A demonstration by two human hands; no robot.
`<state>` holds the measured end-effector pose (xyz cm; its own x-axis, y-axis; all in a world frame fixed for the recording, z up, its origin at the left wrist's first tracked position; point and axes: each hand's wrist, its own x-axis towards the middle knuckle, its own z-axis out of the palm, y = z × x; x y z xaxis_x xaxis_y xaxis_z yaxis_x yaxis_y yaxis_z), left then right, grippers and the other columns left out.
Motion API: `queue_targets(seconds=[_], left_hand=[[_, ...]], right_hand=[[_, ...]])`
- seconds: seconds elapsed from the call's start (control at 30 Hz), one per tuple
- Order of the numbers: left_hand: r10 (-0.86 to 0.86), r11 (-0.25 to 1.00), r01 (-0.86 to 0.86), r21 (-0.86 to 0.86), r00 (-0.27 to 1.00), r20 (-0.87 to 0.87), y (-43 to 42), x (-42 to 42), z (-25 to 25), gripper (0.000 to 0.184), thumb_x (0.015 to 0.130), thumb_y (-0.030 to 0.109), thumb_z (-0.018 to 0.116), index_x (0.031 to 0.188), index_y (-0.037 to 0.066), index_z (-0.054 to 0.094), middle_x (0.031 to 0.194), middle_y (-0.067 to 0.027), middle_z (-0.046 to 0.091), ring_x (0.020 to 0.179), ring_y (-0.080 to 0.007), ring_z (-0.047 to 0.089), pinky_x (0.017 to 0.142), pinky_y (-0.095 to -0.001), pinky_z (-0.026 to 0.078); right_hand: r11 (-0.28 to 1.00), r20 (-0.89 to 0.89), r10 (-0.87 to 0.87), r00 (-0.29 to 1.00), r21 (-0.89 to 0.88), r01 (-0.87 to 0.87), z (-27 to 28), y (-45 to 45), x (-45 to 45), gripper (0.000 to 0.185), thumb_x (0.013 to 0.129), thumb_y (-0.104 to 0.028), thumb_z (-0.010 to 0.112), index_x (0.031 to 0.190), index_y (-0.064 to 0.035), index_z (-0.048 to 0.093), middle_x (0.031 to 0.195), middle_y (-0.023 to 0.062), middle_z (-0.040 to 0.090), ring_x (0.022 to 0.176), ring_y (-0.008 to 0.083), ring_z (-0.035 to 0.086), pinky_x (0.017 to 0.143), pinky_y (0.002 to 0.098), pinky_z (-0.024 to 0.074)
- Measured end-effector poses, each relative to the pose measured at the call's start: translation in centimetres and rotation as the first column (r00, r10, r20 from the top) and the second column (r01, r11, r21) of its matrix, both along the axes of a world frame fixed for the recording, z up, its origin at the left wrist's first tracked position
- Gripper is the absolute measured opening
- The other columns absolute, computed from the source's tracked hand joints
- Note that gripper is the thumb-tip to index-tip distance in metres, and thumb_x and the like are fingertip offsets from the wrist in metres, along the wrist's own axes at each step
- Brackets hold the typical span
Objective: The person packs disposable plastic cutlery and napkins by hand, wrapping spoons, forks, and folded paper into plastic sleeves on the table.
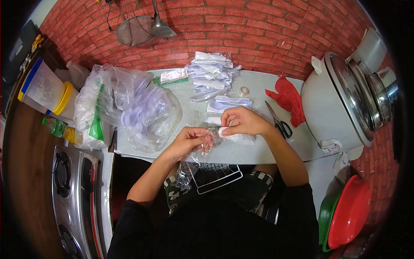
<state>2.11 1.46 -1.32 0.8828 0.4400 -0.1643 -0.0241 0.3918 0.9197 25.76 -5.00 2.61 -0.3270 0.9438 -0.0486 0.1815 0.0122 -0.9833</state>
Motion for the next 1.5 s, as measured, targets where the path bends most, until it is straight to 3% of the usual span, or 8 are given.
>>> queue_targets(seconds=[0.2, 0.7, 0.8, 0.87, 0.97, 1.27, 1.4, 1.5], left_hand=[[-0.101, 0.980, 0.113, 0.167, 0.992, -0.078, -0.2, 0.6, 0.1, 0.018, 0.090, 0.017, 0.060, 0.095, 0.000, 0.066, 0.080, -0.0051, 0.068, 0.062, -0.0085, 0.058, 0.058, -0.0221, 0.046], [-0.211, 0.962, 0.224, 0.158, 0.973, -0.094, -0.7, 0.7, 0.5, 0.020, 0.090, 0.015, 0.061, 0.097, -0.002, 0.066, 0.083, -0.0080, 0.068, 0.069, -0.0111, 0.061, 0.066, -0.0254, 0.049], [-0.247, 0.953, 0.254, 0.167, 0.967, -0.062, -0.9, 1.1, 0.2, 0.019, 0.090, 0.015, 0.061, 0.096, -0.002, 0.066, 0.083, -0.0078, 0.068, 0.069, -0.0113, 0.061, 0.066, -0.0258, 0.049], [-0.258, 0.950, 0.267, 0.160, 0.963, -0.077, -0.8, 1.1, -0.1, 0.017, 0.089, 0.013, 0.061, 0.096, -0.002, 0.066, 0.083, -0.0081, 0.068, 0.069, -0.0116, 0.061, 0.066, -0.0260, 0.049], [-0.251, 0.956, 0.256, 0.144, 0.966, -0.052, -0.5, 1.0, -0.4, 0.016, 0.088, 0.012, 0.062, 0.094, -0.002, 0.066, 0.081, -0.0082, 0.067, 0.068, -0.0118, 0.061, 0.065, -0.0259, 0.049], [-0.134, 0.981, 0.145, 0.129, 0.987, -0.091, -0.7, 0.5, -0.2, 0.016, 0.088, 0.012, 0.063, 0.091, -0.002, 0.068, 0.076, -0.0075, 0.068, 0.063, -0.0107, 0.061, 0.061, -0.0238, 0.048], [-0.224, 0.960, 0.235, 0.152, 0.971, -0.088, -0.5, 0.7, -0.2, 0.015, 0.088, 0.010, 0.062, 0.092, -0.004, 0.067, 0.077, -0.0072, 0.067, 0.066, -0.0113, 0.061, 0.064, -0.0255, 0.048], [-0.268, 0.943, 0.284, 0.176, 0.957, -0.111, -0.8, 1.1, 0.0, 0.017, 0.089, 0.012, 0.062, 0.092, -0.003, 0.067, 0.077, -0.0058, 0.067, 0.067, -0.0105, 0.061, 0.064, -0.0249, 0.048]], right_hand=[[1.000, 0.080, 0.007, 0.997, -0.024, -0.005, 1.5, -0.3, -1.3, 0.024, 0.072, -0.003, 0.076, 0.086, -0.0011, 0.057, 0.080, 0.0016, 0.058, 0.073, 0.0070, 0.054, 0.062, 0.0210, 0.0456], [0.990, -0.020, 0.126, 0.992, -0.065, -0.127, -0.9, 0.3, -1.9, 0.031, 0.067, -0.003, 0.078, 0.088, -0.0036, 0.055, 0.075, 0.0010, 0.058, 0.065, 0.0040, 0.052, 0.054, 0.0173, 0.0388], [0.998, 0.171, 0.067, 0.983, -0.033, -0.062, -0.3, -0.1, -2.8, 0.033, 0.066, -0.006, 0.079, 0.088, -0.0042, 0.054, 0.073, 0.0018, 0.059, 0.061, 0.0042, 0.051, 0.052, 0.0177, 0.0373], [0.979, 0.472, -0.032, 0.881, 0.193, -0.068, -0.2, -0.2, -3.3, 0.034, 0.066, -0.009, 0.080, 0.088, -0.0047, 0.054, 0.074, 0.0032, 0.060, 0.058, 0.0040, 0.051, 0.051, 0.0183, 0.0368], [1.000, 0.242, 0.002, 0.970, -0.017, 0.002, 0.6, -0.3, -2.1, 0.033, 0.067, -0.008, 0.079, 0.088, -0.0042, 0.053, 0.075, 0.0038, 0.061, 0.059, 0.0046, 0.052, 0.051, 0.0190, 0.0379], [0.997, 0.062, 0.064, 0.996, -0.034, -0.062, 0.9, -0.4, 0.5, 0.024, 0.073, -0.013, 0.076, 0.090, -0.0019, 0.062, 0.077, 0.0016, 0.063, 0.071, 0.0086, 0.057, 0.060, 0.0244, 0.0449], [0.996, 0.102, 0.077, 0.992, -0.055, -0.071, 0.6, -0.7, -0.1, 0.019, 0.073, -0.012, 0.074, 0.088, -0.0018, 0.066, 0.075, 0.0032, 0.064, 0.071, 0.0104, 0.059, 0.063, 0.0258, 0.0470], [0.993, 0.345, 0.101, 0.933, 0.028, -0.117, 2.8, -0.8, -1.8, 0.018, 0.071, -0.013, 0.073, 0.083, -0.0021, 0.067, 0.073, 0.0054, 0.066, 0.071, 0.0129, 0.061, 0.064, 0.0280, 0.0477]])
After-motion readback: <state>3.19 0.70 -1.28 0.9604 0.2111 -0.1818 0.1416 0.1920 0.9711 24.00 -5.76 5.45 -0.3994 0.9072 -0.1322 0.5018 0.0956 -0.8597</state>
